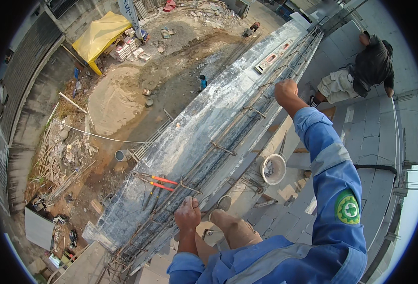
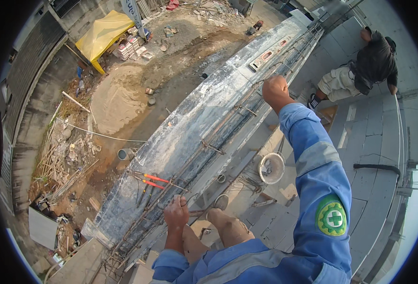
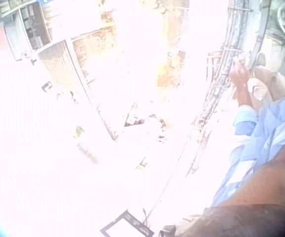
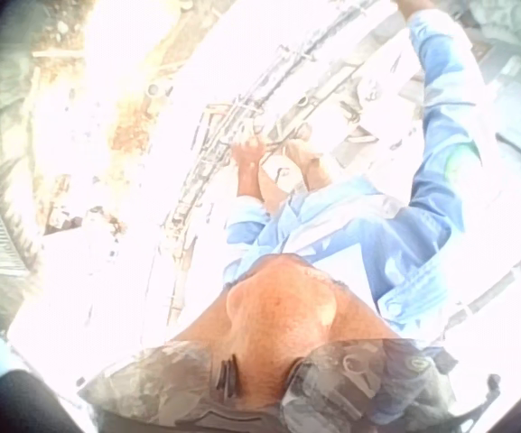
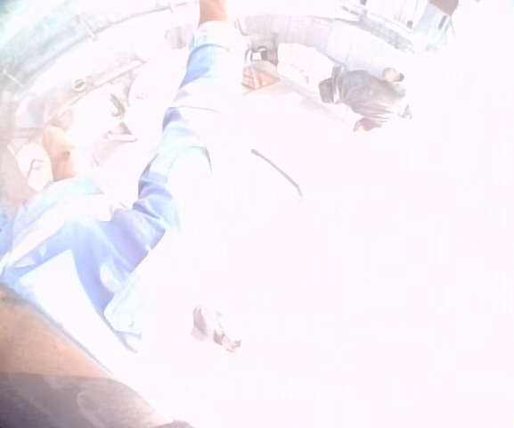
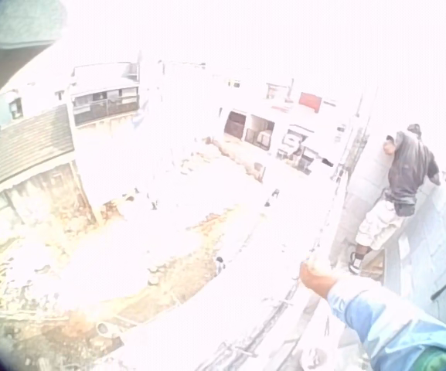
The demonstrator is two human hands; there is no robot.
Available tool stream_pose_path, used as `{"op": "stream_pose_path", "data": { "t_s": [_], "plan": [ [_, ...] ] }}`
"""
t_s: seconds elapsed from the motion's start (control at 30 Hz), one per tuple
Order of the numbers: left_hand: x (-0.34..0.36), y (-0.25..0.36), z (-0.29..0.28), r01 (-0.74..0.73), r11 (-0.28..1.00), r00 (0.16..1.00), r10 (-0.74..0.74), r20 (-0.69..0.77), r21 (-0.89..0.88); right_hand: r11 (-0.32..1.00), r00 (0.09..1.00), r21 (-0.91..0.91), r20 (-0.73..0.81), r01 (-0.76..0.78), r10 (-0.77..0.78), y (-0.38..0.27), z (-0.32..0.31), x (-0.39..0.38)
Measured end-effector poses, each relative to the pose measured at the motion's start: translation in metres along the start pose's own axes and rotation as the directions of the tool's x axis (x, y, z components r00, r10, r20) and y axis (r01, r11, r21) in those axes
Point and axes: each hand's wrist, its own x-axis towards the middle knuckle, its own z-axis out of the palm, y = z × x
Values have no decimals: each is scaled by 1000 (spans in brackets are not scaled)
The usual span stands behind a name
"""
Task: The person ties steel reinforcement bars together with tie wire using pliers.
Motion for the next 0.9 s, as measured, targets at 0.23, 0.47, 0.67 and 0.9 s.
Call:
{"op": "stream_pose_path", "data": {
  "t_s": [0.23,0.47,0.67,0.9],
  "plan": [
    [0,2,-2,38,999,999,-38,12,-6,998,965,-35,258,59,-48,-30,-9,40],
    [2,8,-6,57,998,997,-56,45,-10,975,958,-208,287,83,-20,-6,-21,38],
    [-1,5,-2,30,1000,999,-30,11,-6,978,942,-94,299,184,-149,-17,-21,22],
    [1,8,-3,44,999,998,-45,33,8,963,940,-38,228,268,-252,-35,24,23]
  ]
}}
